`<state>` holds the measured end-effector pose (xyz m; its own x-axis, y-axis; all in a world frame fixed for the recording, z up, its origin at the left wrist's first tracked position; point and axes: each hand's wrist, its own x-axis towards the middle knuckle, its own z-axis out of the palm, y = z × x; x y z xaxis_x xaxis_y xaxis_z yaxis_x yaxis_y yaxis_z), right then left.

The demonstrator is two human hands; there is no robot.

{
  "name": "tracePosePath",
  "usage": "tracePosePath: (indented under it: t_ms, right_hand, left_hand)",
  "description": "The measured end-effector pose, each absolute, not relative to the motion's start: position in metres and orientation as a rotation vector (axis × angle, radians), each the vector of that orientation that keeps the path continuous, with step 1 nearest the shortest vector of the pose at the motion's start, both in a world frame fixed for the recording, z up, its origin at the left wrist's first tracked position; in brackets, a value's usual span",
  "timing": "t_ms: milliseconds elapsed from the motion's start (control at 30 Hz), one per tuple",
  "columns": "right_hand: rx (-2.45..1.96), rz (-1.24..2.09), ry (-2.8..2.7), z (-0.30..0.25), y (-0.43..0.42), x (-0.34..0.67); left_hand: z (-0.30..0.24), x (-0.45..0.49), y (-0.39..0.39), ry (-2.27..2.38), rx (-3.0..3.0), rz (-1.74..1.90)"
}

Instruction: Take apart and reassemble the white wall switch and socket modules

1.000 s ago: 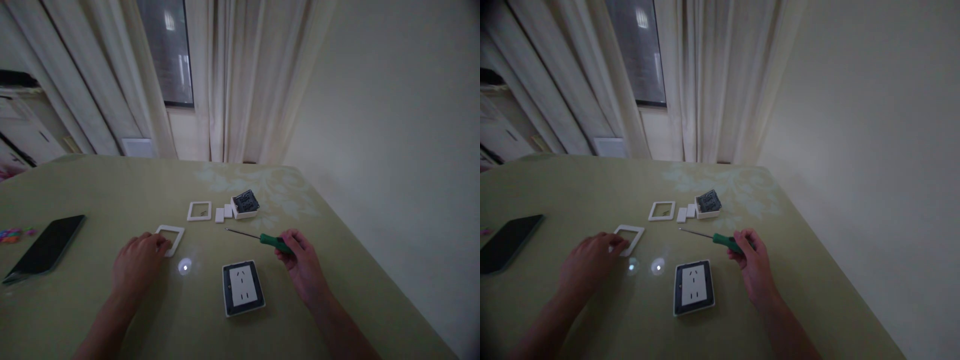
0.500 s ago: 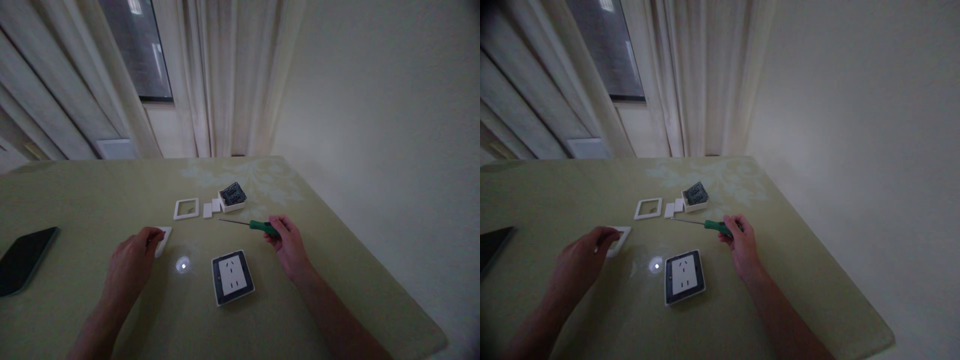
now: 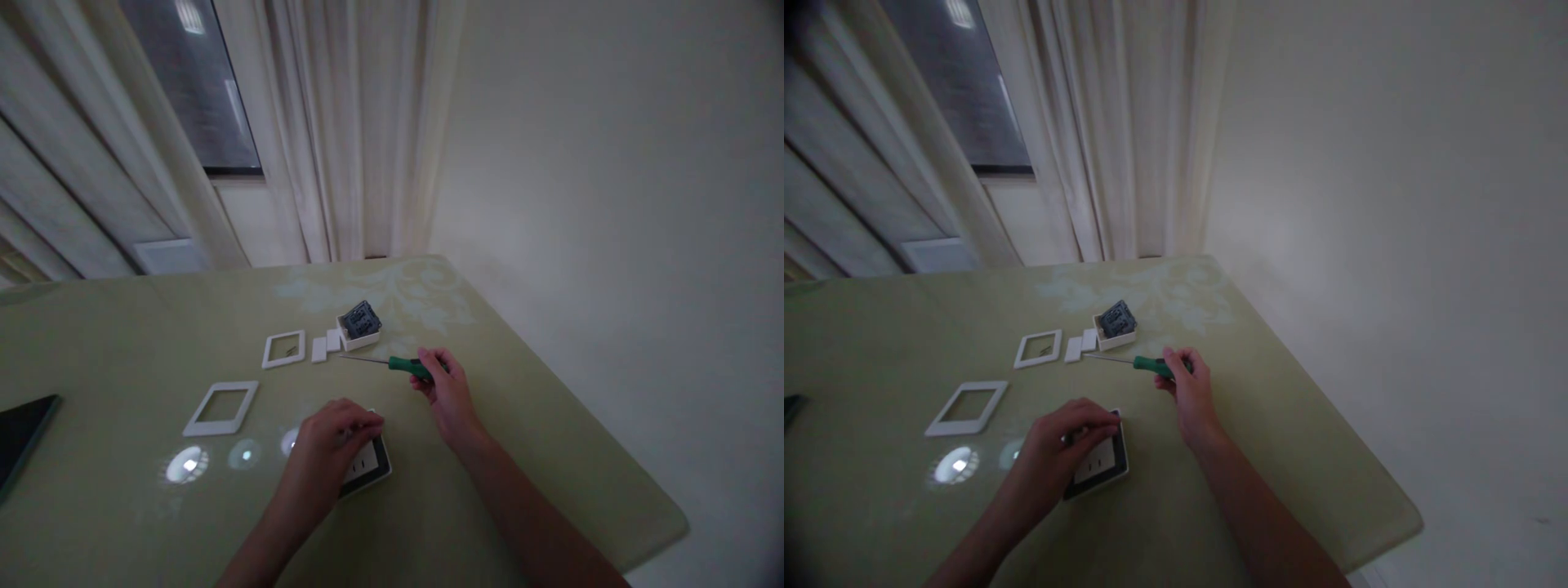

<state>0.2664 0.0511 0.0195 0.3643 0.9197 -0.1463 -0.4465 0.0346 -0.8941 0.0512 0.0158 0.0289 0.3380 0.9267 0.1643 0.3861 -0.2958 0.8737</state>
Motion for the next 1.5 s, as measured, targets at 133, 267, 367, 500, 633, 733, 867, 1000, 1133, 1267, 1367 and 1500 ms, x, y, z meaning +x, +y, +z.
tracePosePath:
  t_ms: [133,267,367,500,633,733,867,1000,1133,1267,1367,1500]
  right_hand:
    - [-1.058,1.127,-0.553,0.02,0.051,0.268]
    - [-1.052,1.114,-0.541,0.022,0.051,0.269]
    - [-1.047,1.122,-0.537,0.026,0.05,0.269]
    - [-1.06,1.13,-0.522,0.028,0.048,0.269]
    - [-1.072,1.117,-0.513,0.028,0.049,0.269]
    - [-1.076,1.106,-0.514,0.027,0.05,0.27]
    - [-1.082,1.094,-0.511,0.025,0.051,0.27]
    - [-1.084,1.086,-0.508,0.025,0.052,0.27]
    - [-1.083,1.084,-0.513,0.024,0.051,0.27]
    - [-1.088,1.082,-0.521,0.024,0.05,0.27]
    - [-1.094,1.082,-0.524,0.024,0.05,0.271]
    - [-1.099,1.079,-0.526,0.024,0.05,0.271]
  left_hand:
    - [0.014,0.049,0.018,1.178,2.016,0.895]
    - [0.007,0.041,0.016,1.194,2.1,0.802]
    - [0.005,0.038,0.015,1.202,2.152,0.778]
    - [0.005,0.041,0.01,1.08,2.37,0.889]
    - [0.005,0.045,0.005,1.002,2.514,0.962]
    - [0.004,0.048,0.003,0.998,2.499,0.972]
    - [0.004,0.048,0.004,1.0,2.499,1.002]
    - [0.004,0.049,0.005,0.985,2.555,1.037]
    - [0.001,0.05,0.001,1.029,2.573,1.059]
    - [0.002,0.052,-0.004,1.066,2.619,1.102]
    - [0.002,0.053,-0.006,1.074,2.626,1.127]
    - [0.0,0.054,-0.006,1.077,2.594,1.091]
